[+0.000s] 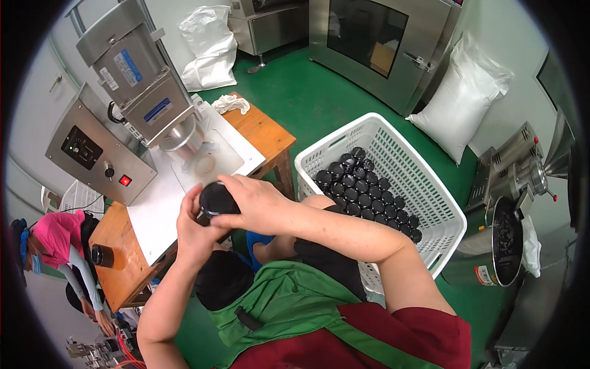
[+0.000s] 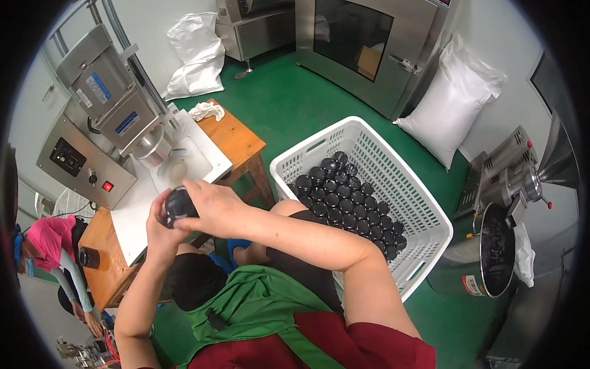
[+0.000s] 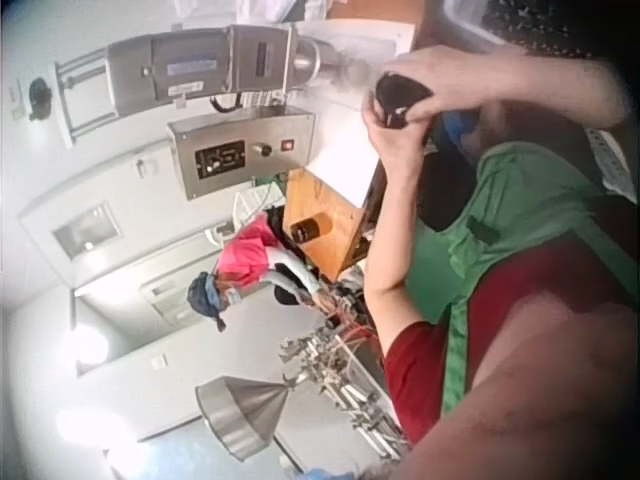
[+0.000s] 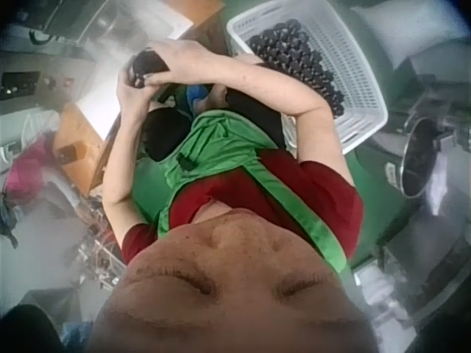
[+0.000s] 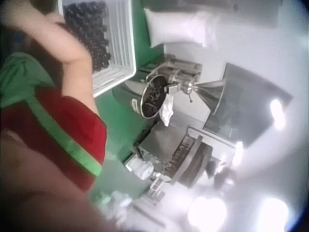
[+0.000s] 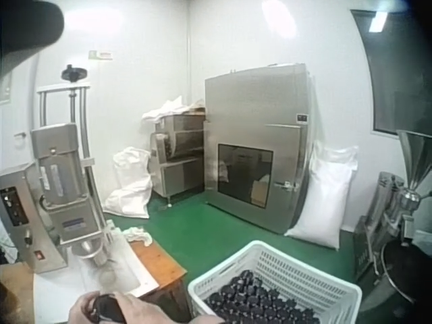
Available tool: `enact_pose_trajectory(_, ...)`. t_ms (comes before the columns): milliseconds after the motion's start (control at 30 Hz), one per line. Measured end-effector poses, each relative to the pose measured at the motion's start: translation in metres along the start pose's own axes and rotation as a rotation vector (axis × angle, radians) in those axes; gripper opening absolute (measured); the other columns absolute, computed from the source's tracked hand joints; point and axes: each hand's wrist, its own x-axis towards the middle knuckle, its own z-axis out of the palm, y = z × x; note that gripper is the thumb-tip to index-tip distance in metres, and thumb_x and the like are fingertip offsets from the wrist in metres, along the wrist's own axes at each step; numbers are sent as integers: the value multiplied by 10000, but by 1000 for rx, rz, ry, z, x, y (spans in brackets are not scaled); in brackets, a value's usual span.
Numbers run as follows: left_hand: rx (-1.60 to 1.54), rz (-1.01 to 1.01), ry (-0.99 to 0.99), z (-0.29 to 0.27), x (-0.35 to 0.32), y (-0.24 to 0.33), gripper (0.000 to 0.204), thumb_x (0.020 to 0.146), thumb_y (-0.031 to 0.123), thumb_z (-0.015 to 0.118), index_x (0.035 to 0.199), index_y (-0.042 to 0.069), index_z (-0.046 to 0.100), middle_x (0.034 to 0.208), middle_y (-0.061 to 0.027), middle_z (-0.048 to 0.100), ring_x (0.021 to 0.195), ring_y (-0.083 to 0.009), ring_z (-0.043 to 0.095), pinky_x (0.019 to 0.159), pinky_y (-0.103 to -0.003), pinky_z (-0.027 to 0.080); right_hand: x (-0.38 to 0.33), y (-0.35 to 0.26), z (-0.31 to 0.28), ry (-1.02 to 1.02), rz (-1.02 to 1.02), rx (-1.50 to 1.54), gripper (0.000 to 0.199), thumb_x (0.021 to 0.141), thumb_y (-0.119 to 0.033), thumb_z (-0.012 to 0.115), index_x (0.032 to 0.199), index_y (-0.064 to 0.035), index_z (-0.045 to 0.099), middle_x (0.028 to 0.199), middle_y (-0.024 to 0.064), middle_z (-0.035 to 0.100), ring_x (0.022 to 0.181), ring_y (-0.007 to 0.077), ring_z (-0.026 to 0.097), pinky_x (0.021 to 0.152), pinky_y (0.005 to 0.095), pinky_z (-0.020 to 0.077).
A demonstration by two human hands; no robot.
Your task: Operating a capping machine to seal lids onto black jars in an industrial facility.
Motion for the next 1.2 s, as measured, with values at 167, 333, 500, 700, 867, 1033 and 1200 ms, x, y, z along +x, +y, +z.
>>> enact_pose_trajectory(167, 259, 124, -257, 41, -5, 19, 1000, 644, 100, 887, 1445, -23, 300, 1335, -189, 576, 1248, -254, 554, 1065, -377, 424, -58, 21, -42, -10, -30, 0, 792, 773, -398, 783, 1296, 70, 415, 1137, 265, 582, 1067, 421, 604, 880, 460, 511)
enact_pose_trajectory(333, 413, 456, -375, 95, 18, 12, 1119, 664, 76, 870, 1528, 34, 160, 1557, -193, 303, 1433, -330, 318, 1159, -418, 294, -123, 93, -88, 234, 305, -140, 751, 774, -365, 785, 1302, 55, 457, 1191, 271, 590, 1111, 402, 602, 941, 434, 492)
enact_pose_trajectory(500, 303, 354, -518, 55, 6, -11, 950, 706, 82, 830, 1489, 16, 294, 1493, -216, 391, 1368, -368, 401, 1109, -425, 362, -182, 262, -121, 513, 899, -362, 702, 845, -396, 731, 1269, 110, 491, 1129, 315, 633, 1068, 410, 632, 940, 428, 488)
enact_pose_trajectory(700, 448, 92, -212, -29, -49, -37, 634, 762, -46, 707, 1355, -19, 487, 1175, -197, 672, 1100, -301, 651, 985, -378, 475, -227, 449, -101, 675, 1466, -403, 799, 777, -488, 784, 1224, 113, 504, 1173, 333, 607, 1124, 444, 595, 961, 473, 472)
enact_pose_trajectory(867, 501, -137, 169, -81, -94, -45, 438, 855, -56, 601, 1287, -38, 533, 1185, -191, 666, 1109, -256, 647, 983, -366, 480, -245, 544, -89, 304, 1587, -628, 857, 802, -613, 691, 1261, 95, 541, 1304, 283, 570, 1249, 384, 544, 1029, 446, 445)
enact_pose_trajectory(1033, 638, -73, 489, -113, -119, -63, 352, 855, -41, 651, 1200, -3, 594, 1017, -134, 719, 952, -220, 694, 871, -325, 518, -271, 627, -88, -93, 1338, -670, 712, 868, -593, 590, 1181, 43, 657, 1148, 205, 686, 1087, 316, 648, 921, 420, 486)
enact_pose_trajectory(1200, 892, -11, 856, -169, -118, -82, 508, 796, 26, 708, 1265, 13, 513, 1146, -145, 546, 1036, -262, 552, 884, -349, 456, -300, 644, -77, 411, 1367, -174, 542, 819, -342, 701, 1158, 72, 617, 1142, 196, 670, 1054, 326, 646, 956, 401, 471)
